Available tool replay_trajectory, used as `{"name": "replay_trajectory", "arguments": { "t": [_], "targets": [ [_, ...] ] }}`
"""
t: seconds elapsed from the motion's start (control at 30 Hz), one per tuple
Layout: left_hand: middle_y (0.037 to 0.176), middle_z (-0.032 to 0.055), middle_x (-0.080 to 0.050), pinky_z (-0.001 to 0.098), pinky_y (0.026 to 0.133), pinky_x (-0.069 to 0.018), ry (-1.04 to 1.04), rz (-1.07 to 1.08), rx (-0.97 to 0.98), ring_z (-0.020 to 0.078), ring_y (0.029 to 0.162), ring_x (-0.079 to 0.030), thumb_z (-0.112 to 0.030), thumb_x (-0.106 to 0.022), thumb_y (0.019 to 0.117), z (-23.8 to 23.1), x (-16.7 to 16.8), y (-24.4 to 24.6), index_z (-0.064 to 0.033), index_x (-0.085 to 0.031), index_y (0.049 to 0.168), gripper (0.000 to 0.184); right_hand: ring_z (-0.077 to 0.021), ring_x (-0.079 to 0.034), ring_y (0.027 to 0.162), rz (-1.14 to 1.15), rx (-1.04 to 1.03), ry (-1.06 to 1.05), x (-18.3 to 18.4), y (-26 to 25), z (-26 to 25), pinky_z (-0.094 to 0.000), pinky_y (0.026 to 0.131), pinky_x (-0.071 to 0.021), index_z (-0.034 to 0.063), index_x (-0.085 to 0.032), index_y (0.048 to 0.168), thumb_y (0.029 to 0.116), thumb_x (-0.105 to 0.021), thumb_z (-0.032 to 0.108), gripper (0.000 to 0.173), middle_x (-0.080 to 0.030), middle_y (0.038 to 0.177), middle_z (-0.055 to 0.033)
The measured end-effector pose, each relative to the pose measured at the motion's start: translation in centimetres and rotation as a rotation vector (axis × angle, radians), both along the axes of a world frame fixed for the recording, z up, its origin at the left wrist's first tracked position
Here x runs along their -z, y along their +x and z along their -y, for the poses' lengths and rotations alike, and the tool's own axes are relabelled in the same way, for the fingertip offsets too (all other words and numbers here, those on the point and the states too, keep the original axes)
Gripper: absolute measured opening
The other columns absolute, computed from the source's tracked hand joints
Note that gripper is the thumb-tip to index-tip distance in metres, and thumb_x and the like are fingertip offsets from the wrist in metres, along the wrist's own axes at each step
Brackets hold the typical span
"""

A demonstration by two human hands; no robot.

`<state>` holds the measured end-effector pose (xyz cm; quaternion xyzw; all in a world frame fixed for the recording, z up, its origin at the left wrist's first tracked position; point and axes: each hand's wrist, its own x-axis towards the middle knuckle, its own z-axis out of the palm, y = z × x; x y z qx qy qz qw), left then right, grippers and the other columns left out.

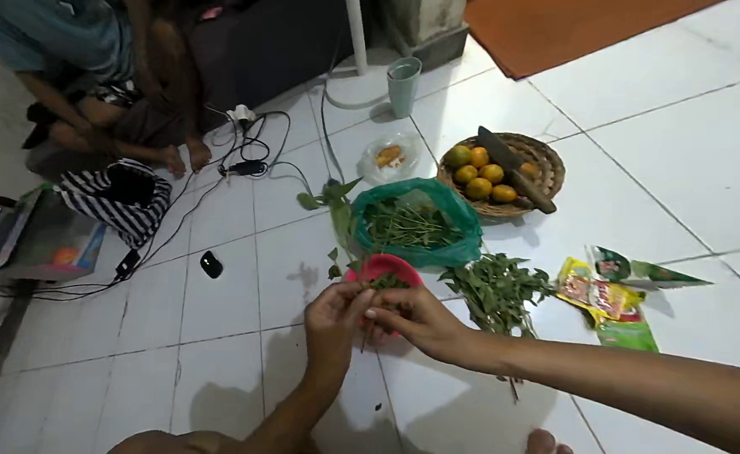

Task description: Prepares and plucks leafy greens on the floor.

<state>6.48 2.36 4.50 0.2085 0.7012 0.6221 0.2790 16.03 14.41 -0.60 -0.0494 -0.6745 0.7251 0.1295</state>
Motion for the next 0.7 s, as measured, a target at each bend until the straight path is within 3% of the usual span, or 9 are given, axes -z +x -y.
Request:
{"name": "replay_trajectory", "arguments": {
  "t": [0.07, 0.17, 0.23, 0.43, 0.57, 0.7],
  "targets": [
    [0.087, -0.0023, -0.074, 0.0176, 0.079, -0.0577, 0.012, -0.042, -0.040, -0.0003, 0.082, -0.070, 0.006, -0.064, 0.0924, 0.3, 0.3, -0.3, 0.0050, -0.069, 0.101, 0.010, 0.0019, -0.061, 0.063, 0.050, 0.005, 0.164, 0.1, -0.7, -0.2, -0.0144, 0.063, -0.0525, -0.0031, -0.072, 0.096, 0.1025, -0.059, 0.019, 0.027, -0.068, 0.074, -0.0015],
    [0.084, -0.0017, -0.075, 0.0190, 0.076, -0.0597, 0.034, -0.128, -0.047, 0.0012, 0.077, -0.071, 0.007, -0.067, 0.0891, 0.9, 1.1, -0.9, 0.0065, -0.068, 0.102, 0.013, -0.0071, -0.056, 0.056, -0.003, 0.128, 0.482, 0.1, -0.9, -1.3, -0.0243, 0.055, -0.0466, 0.0022, -0.072, 0.083, 0.0992, -0.061, 0.029, 0.033, -0.062, 0.064, -0.0040],
    [0.083, -0.0030, -0.074, 0.0205, 0.075, -0.0606, 0.027, -0.146, -0.050, 0.0021, 0.076, -0.072, 0.008, -0.068, 0.0880, 1.3, 1.2, -1.3, 0.0049, -0.065, 0.102, 0.015, -0.0059, -0.052, 0.053, -0.118, 0.230, 0.574, -0.2, -1.2, -2.4, -0.0210, 0.052, -0.0427, 0.0016, -0.070, 0.080, 0.0994, -0.059, 0.026, 0.033, -0.058, 0.061, -0.0036],
    [0.079, -0.0055, -0.076, 0.0199, 0.073, -0.0603, 0.008, -0.067, -0.079, 0.0028, 0.073, -0.073, 0.012, -0.069, 0.0866, 2.2, 0.7, -1.8, -0.0039, -0.059, 0.097, 0.021, -0.0028, -0.053, 0.057, -0.254, 0.355, 0.664, -1.7, -2.3, -4.6, -0.0147, 0.056, -0.0443, -0.0024, -0.071, 0.094, 0.1010, -0.055, 0.018, 0.027, -0.061, 0.067, -0.0050],
    [0.078, -0.0066, -0.075, 0.0199, 0.073, -0.0603, 0.016, -0.056, -0.057, 0.0026, 0.073, -0.073, 0.012, -0.066, 0.0877, 2.5, 0.3, -1.9, -0.0054, -0.059, 0.097, 0.021, -0.0066, -0.050, 0.054, -0.302, 0.431, 0.808, -2.1, -3.0, -5.6, -0.0190, 0.052, -0.0428, -0.0018, -0.074, 0.098, 0.0983, -0.056, 0.013, 0.024, -0.061, 0.066, -0.0049],
    [0.079, -0.0065, -0.076, 0.0205, 0.073, -0.0606, 0.028, -0.052, -0.033, 0.0030, 0.073, -0.073, 0.011, -0.067, 0.0875, 2.5, 0.3, -1.9, -0.0056, -0.059, 0.098, 0.022, -0.0129, -0.060, 0.060, -0.302, 0.463, 0.930, -2.8, -3.5, -6.7, -0.0263, 0.054, -0.0500, -0.0001, -0.076, 0.104, 0.0950, -0.056, 0.010, 0.024, -0.069, 0.077, -0.0083]
  ]
}}
